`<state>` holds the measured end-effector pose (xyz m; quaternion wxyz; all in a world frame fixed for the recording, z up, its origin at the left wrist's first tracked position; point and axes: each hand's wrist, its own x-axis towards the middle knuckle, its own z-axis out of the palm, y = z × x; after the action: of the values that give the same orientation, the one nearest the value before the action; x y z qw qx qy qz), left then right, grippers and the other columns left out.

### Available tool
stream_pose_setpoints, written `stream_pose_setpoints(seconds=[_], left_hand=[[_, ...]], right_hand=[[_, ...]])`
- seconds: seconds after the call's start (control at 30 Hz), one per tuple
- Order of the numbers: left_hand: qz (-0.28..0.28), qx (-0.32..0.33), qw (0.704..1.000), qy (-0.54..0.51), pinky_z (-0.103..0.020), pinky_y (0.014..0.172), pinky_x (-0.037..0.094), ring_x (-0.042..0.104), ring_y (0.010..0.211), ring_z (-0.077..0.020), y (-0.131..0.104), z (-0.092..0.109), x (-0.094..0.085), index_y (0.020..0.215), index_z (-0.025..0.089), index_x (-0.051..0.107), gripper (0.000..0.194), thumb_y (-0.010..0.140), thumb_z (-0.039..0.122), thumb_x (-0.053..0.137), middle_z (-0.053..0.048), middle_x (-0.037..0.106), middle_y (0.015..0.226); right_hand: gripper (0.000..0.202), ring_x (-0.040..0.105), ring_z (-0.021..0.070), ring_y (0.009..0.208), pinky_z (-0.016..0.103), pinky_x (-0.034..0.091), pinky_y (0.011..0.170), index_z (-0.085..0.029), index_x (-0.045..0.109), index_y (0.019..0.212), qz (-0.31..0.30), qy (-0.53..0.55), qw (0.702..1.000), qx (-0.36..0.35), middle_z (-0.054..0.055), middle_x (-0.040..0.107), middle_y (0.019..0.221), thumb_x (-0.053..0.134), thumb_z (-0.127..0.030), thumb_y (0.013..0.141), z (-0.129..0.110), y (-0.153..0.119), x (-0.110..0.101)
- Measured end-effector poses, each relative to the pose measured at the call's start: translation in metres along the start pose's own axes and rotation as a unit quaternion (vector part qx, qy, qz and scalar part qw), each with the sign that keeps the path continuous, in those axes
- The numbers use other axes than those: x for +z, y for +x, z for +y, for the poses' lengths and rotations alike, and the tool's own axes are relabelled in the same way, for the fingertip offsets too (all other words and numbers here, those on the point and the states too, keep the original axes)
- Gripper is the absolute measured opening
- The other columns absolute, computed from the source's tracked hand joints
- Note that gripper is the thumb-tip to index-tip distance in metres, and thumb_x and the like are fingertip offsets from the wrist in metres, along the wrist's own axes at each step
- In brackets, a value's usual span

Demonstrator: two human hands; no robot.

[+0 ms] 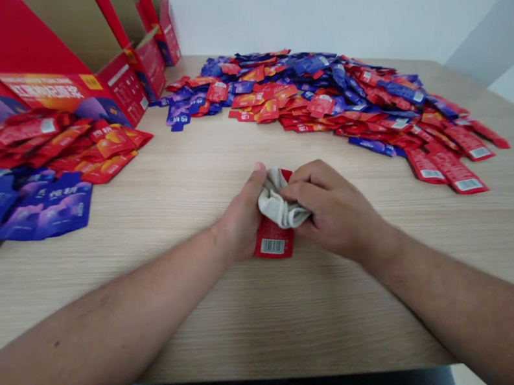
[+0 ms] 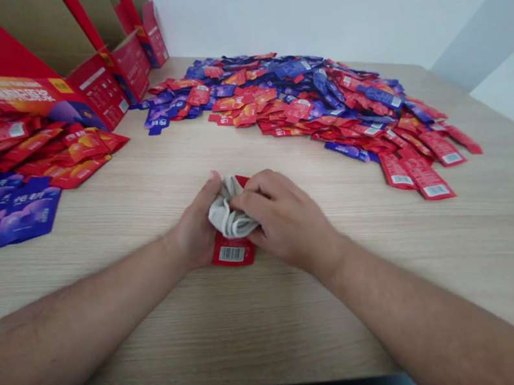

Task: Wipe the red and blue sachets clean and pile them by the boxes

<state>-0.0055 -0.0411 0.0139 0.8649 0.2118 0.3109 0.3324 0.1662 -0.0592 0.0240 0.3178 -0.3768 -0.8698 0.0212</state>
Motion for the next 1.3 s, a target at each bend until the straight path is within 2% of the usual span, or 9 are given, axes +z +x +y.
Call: stream_pose_setpoints(seconds=[0.1,0.33,0.57,0.73,0.87,1.0,1.17,1.23,1.3], left_hand=[[0.006,-0.006,1.0,0.027,-0.035,0.066,0.059,0.073,0.072,-0.0241,0.001,0.0,0.0,0.11,0.017,0.074,0.065,0.106,0.066,0.032,-0.01,0.076,0.08],[0.004,0.021,0.999,-0.029,-0.036,0.073,0.061,0.075,0.077,-0.0253,0.002,-0.001,0.005,0.105,0.015,0.074,0.056,0.108,0.055,0.034,-0.009,0.076,0.079],[0.092,0.045,0.995,-0.001,-0.032,0.063,0.057,0.07,0.064,-0.0211,0.002,0.009,-0.002,0.103,0.013,0.071,0.042,0.106,0.039,0.038,-0.009,0.073,0.073],[0.07,0.051,0.996,-0.003,-0.034,0.07,0.058,0.071,0.07,-0.0222,0.0,0.008,-0.004,0.105,0.014,0.07,0.04,0.105,0.041,0.041,-0.011,0.074,0.079],[0.041,0.044,0.998,-0.018,-0.036,0.069,0.059,0.07,0.069,-0.0229,0.003,0.004,0.001,0.105,0.015,0.071,0.044,0.104,0.046,0.04,-0.009,0.074,0.078],[0.041,0.076,0.996,-0.015,-0.039,0.067,0.061,0.069,0.068,-0.0233,0.005,0.001,0.005,0.101,0.016,0.072,0.037,0.1,0.037,0.041,-0.008,0.075,0.081],[0.062,0.055,0.997,-0.006,-0.029,0.048,0.051,0.062,0.058,-0.0185,-0.001,0.004,0.001,0.092,0.016,0.068,0.028,0.093,0.036,0.049,-0.005,0.064,0.071],[0.055,0.066,0.996,0.002,-0.025,0.046,0.047,0.06,0.058,-0.0151,-0.003,0.004,-0.001,0.094,0.018,0.065,0.026,0.093,0.044,0.061,-0.002,0.061,0.073],[0.053,0.094,0.994,0.023,-0.022,0.044,0.042,0.056,0.053,-0.011,-0.005,0.004,-0.002,0.09,0.02,0.061,0.039,0.085,0.055,0.078,0.002,0.058,0.071]], right_hand=[[0.016,0.062,0.0269,0.098,0.042,0.053,0.085,-0.021,0.069,0.105,0.054,-0.021,0.998,0.041,0.009,0.065,0.098,0.066,-0.017,0.09,0.001,0.001,0.0],[0.017,0.062,0.0268,0.099,0.041,0.054,0.087,-0.021,0.069,0.104,0.02,-0.013,0.999,0.038,0.01,0.066,0.101,0.066,-0.015,0.089,-0.004,0.0,-0.001],[0.012,0.061,0.0223,0.092,0.037,0.055,0.081,-0.021,0.072,0.103,-0.127,0.056,0.989,-0.041,0.009,0.066,0.103,0.067,-0.021,0.092,-0.025,-0.011,0.001],[0.015,0.062,0.0191,0.089,0.033,0.054,0.078,-0.023,0.074,0.105,-0.183,0.093,0.974,-0.099,0.005,0.067,0.103,0.07,-0.019,0.091,-0.018,-0.015,-0.004],[0.015,0.063,0.025,0.095,0.039,0.054,0.081,-0.021,0.073,0.105,-0.061,0.027,0.998,-0.009,0.009,0.066,0.101,0.068,-0.02,0.091,0.001,-0.005,0.0],[0.015,0.062,0.0285,0.099,0.044,0.054,0.087,-0.022,0.071,0.105,0.063,-0.041,0.993,0.091,0.009,0.065,0.097,0.067,-0.02,0.09,0.013,0.004,0.009],[0.01,0.065,0.0282,0.094,0.043,0.055,0.082,-0.025,0.065,0.099,0.113,-0.026,0.983,0.144,0.006,0.068,0.093,0.067,-0.027,0.09,0.021,-0.002,0.005],[0.009,0.066,0.0286,0.093,0.043,0.055,0.08,-0.025,0.064,0.095,0.111,-0.022,0.979,0.171,0.006,0.068,0.091,0.068,-0.029,0.088,0.025,-0.005,0.001],[0.01,0.066,0.0288,0.09,0.043,0.054,0.076,-0.024,0.062,0.09,0.107,-0.016,0.974,0.2,0.005,0.067,0.088,0.069,-0.031,0.086,0.029,-0.007,-0.004]])
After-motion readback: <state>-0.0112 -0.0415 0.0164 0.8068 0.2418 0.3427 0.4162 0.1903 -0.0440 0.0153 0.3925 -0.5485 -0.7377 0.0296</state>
